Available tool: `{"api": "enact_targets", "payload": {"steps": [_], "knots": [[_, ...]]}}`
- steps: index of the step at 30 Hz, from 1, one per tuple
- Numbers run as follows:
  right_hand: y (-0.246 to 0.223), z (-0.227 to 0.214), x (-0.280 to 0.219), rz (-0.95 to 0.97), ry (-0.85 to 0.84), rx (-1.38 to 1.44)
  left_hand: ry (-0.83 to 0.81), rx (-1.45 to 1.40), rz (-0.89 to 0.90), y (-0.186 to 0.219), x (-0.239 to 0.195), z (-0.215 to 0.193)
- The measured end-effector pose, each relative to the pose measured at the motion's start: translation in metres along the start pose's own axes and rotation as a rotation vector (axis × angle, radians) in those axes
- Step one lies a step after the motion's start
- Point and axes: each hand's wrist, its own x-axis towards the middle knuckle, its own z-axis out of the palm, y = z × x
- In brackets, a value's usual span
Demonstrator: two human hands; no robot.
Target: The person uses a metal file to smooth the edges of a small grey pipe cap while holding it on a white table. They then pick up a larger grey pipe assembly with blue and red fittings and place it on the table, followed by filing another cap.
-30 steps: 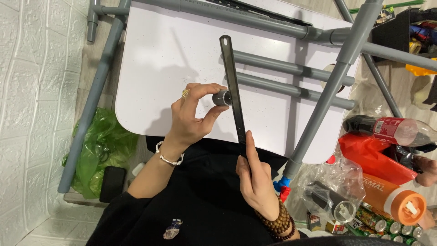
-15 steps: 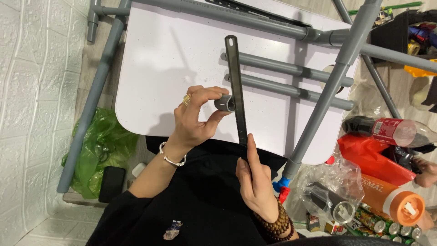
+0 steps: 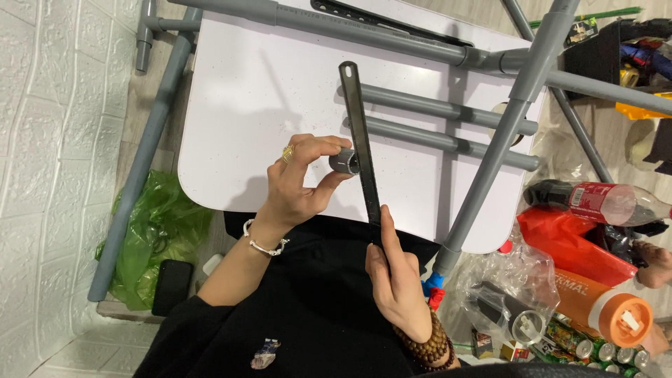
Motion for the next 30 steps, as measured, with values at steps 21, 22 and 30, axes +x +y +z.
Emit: {"api": "enact_targets", "payload": {"steps": [21,22,30], "knots": [[-0.002,-0.009,0.006,0.045,-0.043,0.139,0.002,0.033,-0.037,0.002,0.002,0.002],[-0.001,-0.010,0.008,0.053,-0.043,0.142,-0.002,0.032,-0.044,-0.001,-0.001,0.002],[0.013,-0.003,0.011,0.211,-0.107,0.319,-0.026,0.140,-0.079,-0.011,-0.005,-0.004]]}}
